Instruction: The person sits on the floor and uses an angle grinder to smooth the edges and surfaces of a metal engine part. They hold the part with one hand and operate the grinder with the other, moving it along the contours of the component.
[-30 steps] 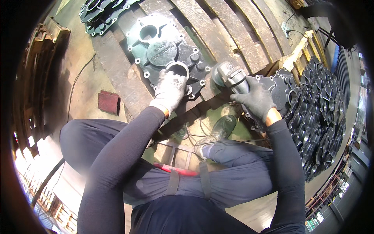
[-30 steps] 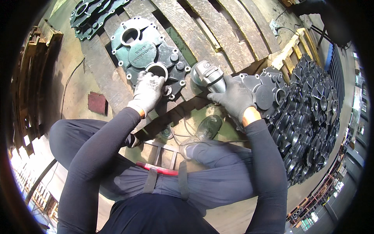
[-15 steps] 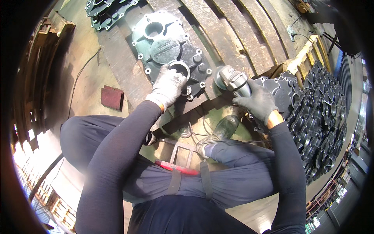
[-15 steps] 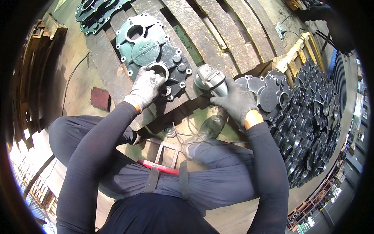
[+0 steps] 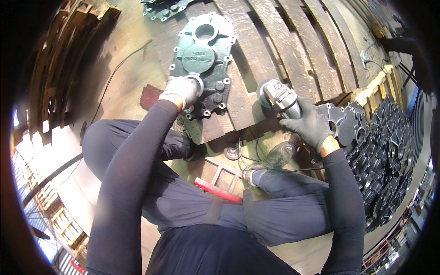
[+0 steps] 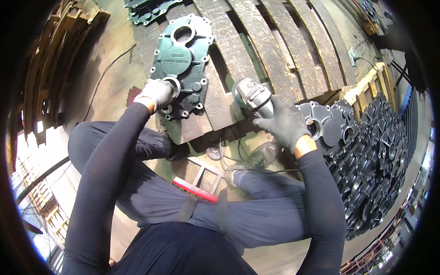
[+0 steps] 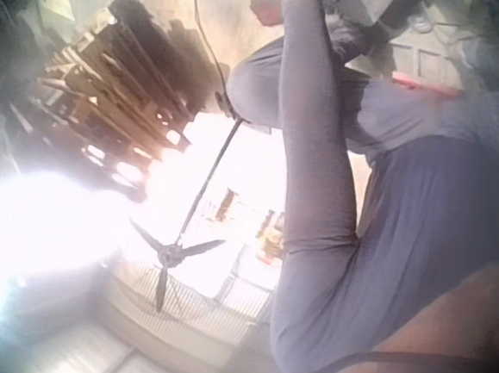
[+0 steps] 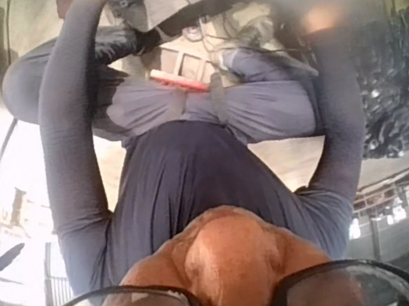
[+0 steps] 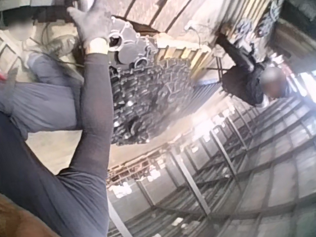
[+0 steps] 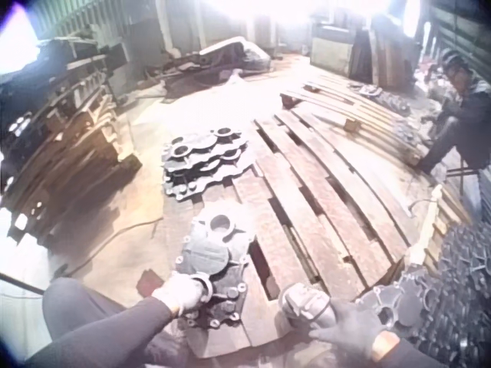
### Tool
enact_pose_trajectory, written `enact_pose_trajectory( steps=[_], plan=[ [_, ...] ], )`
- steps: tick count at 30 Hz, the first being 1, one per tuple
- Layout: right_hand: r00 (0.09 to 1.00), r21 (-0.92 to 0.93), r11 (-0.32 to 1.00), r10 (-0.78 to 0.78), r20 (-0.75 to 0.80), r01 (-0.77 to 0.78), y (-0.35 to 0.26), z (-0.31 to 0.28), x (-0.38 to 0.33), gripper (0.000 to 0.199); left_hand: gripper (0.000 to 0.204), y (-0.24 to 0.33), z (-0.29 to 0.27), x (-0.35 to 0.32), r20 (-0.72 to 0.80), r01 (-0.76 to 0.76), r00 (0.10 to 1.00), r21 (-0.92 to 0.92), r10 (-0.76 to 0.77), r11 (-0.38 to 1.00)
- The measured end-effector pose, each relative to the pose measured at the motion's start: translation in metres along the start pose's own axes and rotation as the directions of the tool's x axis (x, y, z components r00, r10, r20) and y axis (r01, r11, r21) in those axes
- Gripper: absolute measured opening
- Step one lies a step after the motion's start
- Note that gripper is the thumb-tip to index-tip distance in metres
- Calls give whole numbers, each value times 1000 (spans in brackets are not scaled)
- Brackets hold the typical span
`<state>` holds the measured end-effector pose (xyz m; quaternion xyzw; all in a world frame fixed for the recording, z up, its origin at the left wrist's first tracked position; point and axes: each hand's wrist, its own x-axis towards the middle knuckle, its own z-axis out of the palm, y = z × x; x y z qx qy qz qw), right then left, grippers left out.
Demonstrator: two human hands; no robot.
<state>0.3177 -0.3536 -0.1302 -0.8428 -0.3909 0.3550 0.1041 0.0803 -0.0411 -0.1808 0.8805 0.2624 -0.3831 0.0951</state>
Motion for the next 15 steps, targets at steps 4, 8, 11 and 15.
enact_pose_trajectory(
  steps=[4,8,11,15],
  plan=[
    [998,-40,998,-55,39,56,-25,11,25,73,34,1,24,4,-369,143,896,-284,-246,948],
    [991,-94,987,-126,48,130,-52,15,42,72,32,15,35,-16,-461,87,834,-434,-304,896],
    [983,-89,980,-175,54,179,-68,18,56,68,34,-1,10,-30,-360,84,915,-274,-184,958],
    [983,-136,975,-164,78,173,-69,18,64,67,42,-20,-68,-75,-498,-36,867,-90,-13,995]
  ],
)
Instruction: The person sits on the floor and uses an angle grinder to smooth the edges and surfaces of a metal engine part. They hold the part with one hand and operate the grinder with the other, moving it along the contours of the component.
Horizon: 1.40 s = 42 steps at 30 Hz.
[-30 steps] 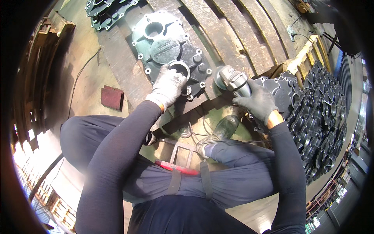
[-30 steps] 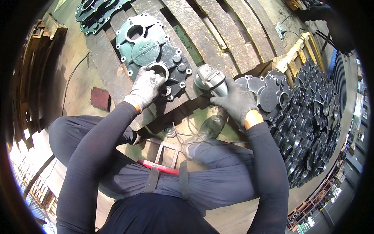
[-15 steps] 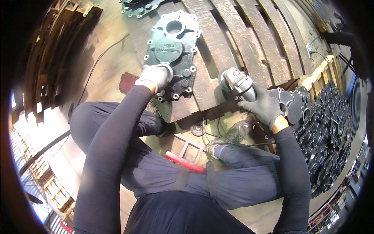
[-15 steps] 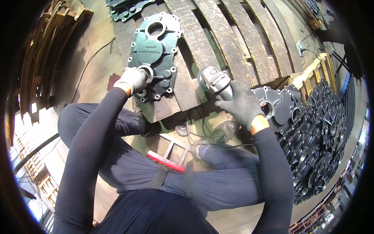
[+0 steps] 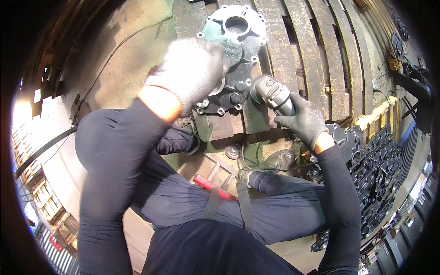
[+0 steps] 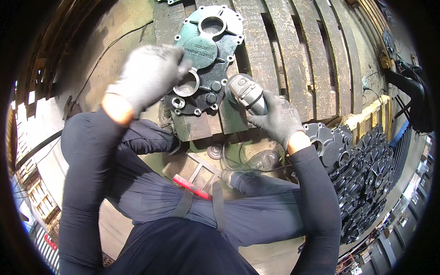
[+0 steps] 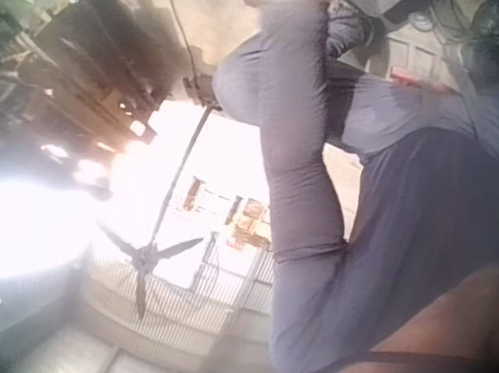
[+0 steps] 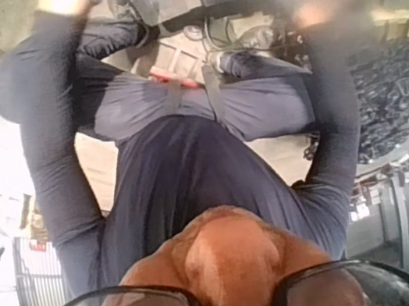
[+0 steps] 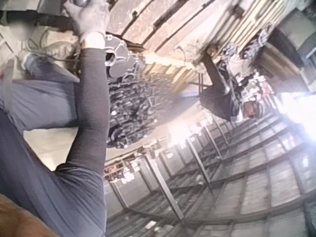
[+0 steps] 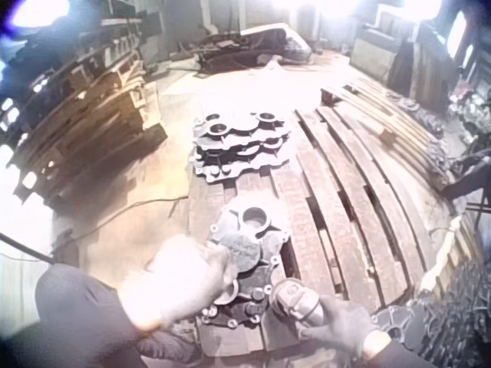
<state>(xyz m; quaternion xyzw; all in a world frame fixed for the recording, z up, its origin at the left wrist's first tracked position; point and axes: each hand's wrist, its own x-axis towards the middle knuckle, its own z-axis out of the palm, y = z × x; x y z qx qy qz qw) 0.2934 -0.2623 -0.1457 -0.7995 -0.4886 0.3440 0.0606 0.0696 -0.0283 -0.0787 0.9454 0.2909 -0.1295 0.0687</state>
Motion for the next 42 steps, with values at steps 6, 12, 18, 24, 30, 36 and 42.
enact_pose_trajectory(
  steps=[6,12,18,24,30,36,42],
  plan=[
    [1000,-30,1000,8,7,-8,1,2,8,66,43,-23,-57,-7,-143,-26,990,-39,21,999],
    [999,-54,998,-32,3,32,-3,3,13,66,45,-22,-50,-7,-122,-51,992,-142,34,989],
    [998,-72,996,-44,35,47,-7,-3,24,68,45,-31,-43,-3,-147,-35,989,-167,10,985],
    [998,-97,995,-27,47,32,-15,-13,26,68,44,-28,-46,2,-87,-46,996,-171,31,984],
    [998,-155,986,-52,26,56,-12,-15,28,66,43,-37,-34,6,-109,-87,991,-97,76,991],
    [996,-31,999,36,-87,-39,7,-38,5,66,40,-38,-13,15,37,-48,998,-82,51,996],
    [967,216,974,113,-230,-62,16,-58,-7,67,69,-41,66,44,160,341,938,-243,-309,908]
  ],
)
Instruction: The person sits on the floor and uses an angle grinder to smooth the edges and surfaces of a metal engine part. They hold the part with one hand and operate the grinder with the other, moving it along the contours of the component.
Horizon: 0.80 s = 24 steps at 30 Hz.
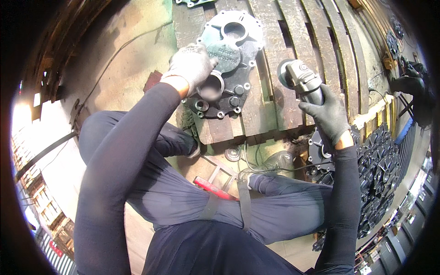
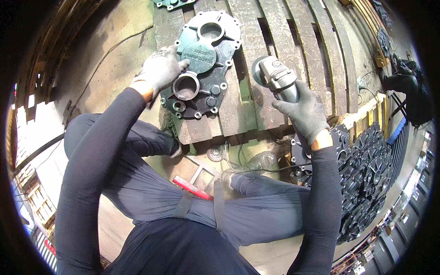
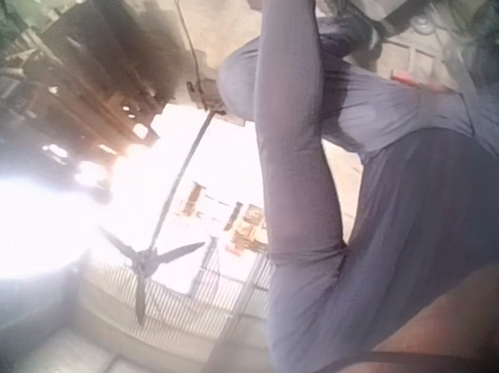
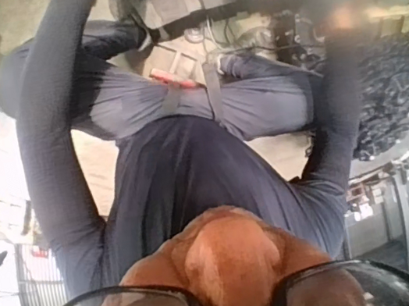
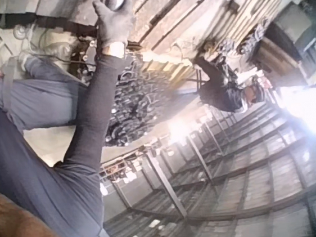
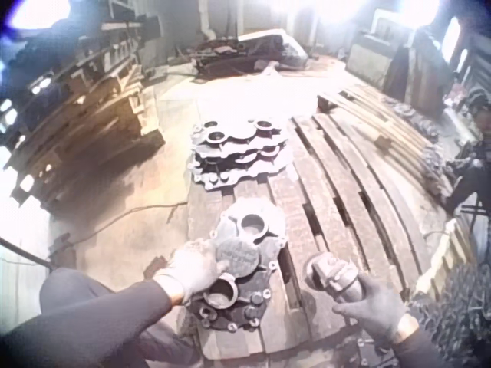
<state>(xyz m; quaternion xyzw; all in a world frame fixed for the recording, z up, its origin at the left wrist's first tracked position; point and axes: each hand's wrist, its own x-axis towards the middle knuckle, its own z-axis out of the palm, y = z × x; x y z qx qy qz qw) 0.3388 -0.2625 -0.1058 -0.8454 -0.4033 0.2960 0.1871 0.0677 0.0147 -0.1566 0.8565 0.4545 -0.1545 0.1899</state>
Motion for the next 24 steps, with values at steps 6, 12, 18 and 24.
enact_pose_trajectory(
  steps=[6,12,18,24],
  plan=[
    [993,148,988,54,-101,-39,18,-19,-17,67,107,20,40,62,-125,152,978,-127,-167,980],
    [986,216,973,106,-131,-76,48,-23,-42,66,112,44,62,106,-327,111,925,-246,-191,963],
    [976,225,966,163,-146,-128,61,-27,-57,66,80,61,85,144,-440,30,895,-117,-79,993],
    [983,211,972,134,-125,-106,61,-24,-61,66,78,82,110,149,-483,-280,848,-58,218,958]
  ],
)
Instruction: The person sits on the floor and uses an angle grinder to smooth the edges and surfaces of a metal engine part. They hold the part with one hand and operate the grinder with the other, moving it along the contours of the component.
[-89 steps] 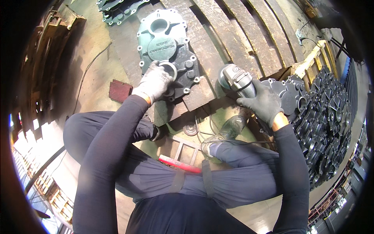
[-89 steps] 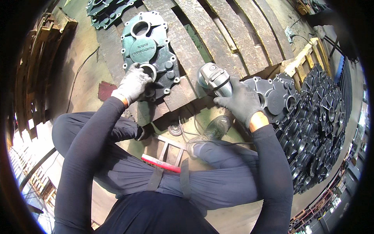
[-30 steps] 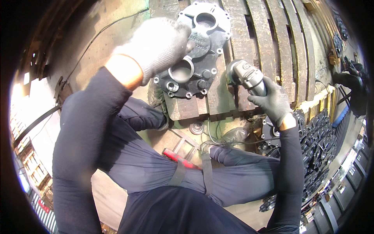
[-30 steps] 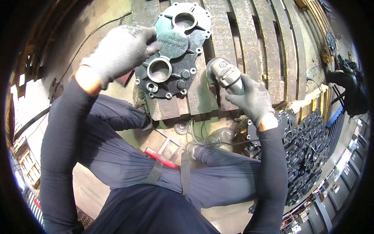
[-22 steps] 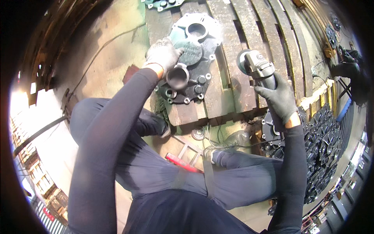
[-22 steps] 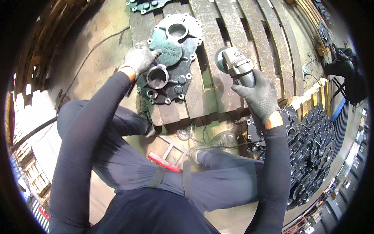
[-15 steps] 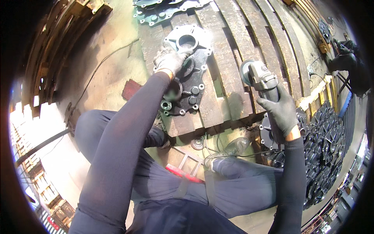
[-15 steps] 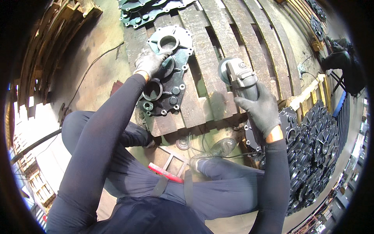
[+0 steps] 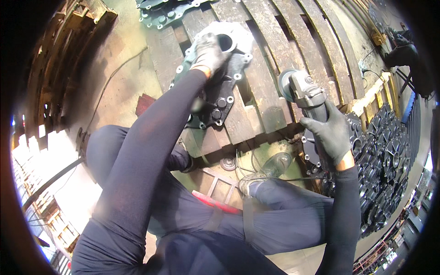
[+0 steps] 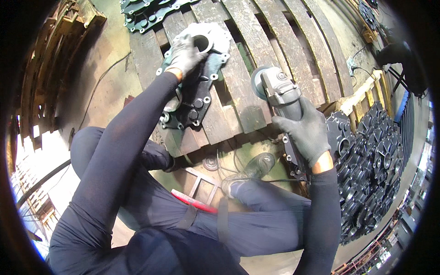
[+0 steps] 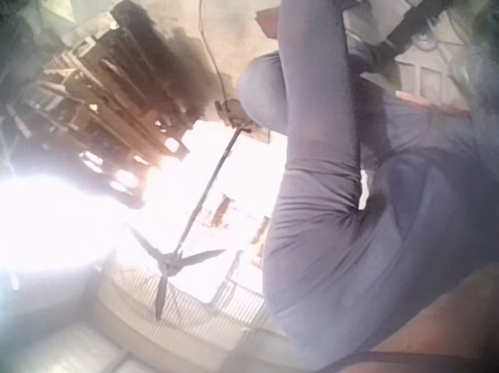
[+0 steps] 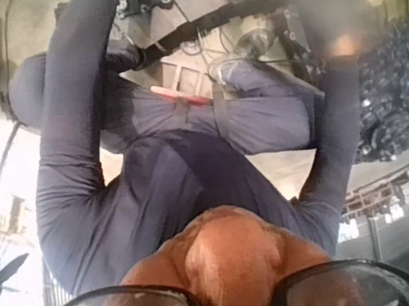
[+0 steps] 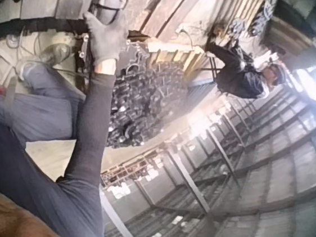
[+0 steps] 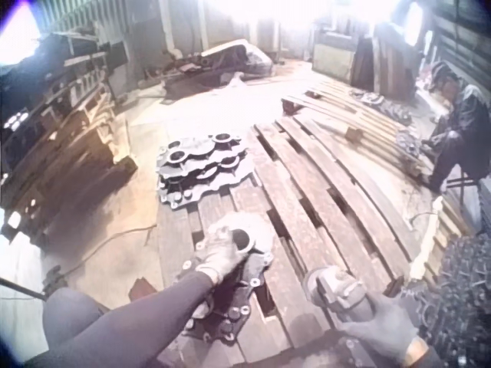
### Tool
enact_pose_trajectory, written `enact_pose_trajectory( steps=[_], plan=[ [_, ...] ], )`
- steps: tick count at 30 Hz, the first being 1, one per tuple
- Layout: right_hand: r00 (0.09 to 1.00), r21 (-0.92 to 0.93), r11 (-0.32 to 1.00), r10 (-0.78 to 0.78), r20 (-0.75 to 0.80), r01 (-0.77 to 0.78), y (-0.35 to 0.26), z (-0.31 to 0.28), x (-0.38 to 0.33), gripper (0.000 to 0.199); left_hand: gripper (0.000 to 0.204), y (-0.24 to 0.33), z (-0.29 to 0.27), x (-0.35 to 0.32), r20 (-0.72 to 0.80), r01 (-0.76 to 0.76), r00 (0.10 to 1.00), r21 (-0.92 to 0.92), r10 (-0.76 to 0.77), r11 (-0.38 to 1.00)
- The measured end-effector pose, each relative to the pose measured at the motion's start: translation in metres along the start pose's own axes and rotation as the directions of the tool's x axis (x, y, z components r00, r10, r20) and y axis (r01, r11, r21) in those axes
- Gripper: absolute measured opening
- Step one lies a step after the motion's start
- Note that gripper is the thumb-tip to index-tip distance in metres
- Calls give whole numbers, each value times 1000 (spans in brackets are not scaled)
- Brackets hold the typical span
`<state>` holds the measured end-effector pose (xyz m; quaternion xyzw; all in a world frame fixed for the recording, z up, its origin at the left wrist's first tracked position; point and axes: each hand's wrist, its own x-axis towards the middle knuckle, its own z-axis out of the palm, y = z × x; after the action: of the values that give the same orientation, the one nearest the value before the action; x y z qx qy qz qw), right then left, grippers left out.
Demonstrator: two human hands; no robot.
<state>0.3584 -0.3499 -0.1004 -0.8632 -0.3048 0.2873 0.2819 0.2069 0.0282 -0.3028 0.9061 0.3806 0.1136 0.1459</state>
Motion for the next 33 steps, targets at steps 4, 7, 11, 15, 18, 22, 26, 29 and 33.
enact_pose_trajectory(
  steps=[4,7,11,15,18,22,26,29,33],
  plan=[
    [996,-37,999,26,86,-23,-2,4,-6,73,76,37,-5,-8,97,-265,957,-80,272,961],
    [989,-57,997,58,136,-50,0,7,-15,77,65,13,-34,-18,120,-370,908,-223,402,902],
    [976,-266,962,111,187,-58,6,27,-13,81,68,2,-67,-70,37,68,997,-58,-65,996],
    [975,-276,961,36,219,26,-4,39,-7,81,75,25,-100,-141,141,129,977,208,-160,970],
    [970,-227,974,40,240,17,-16,40,-4,77,63,26,-103,-169,301,-30,953,207,-35,978],
    [978,-215,977,50,202,-5,-16,39,-3,75,30,10,-80,-181,365,-115,930,200,35,973],
    [981,-283,959,48,189,8,-16,33,-4,74,18,2,-77,-176,430,-204,898,221,93,954],
    [980,-338,941,39,193,29,-23,30,-10,75,17,-8,-89,-171,471,-233,877,249,93,940],
    [972,-291,951,-41,230,109,-22,41,-8,75,26,-59,-101,-166,428,-215,903,515,-31,830]
  ],
)
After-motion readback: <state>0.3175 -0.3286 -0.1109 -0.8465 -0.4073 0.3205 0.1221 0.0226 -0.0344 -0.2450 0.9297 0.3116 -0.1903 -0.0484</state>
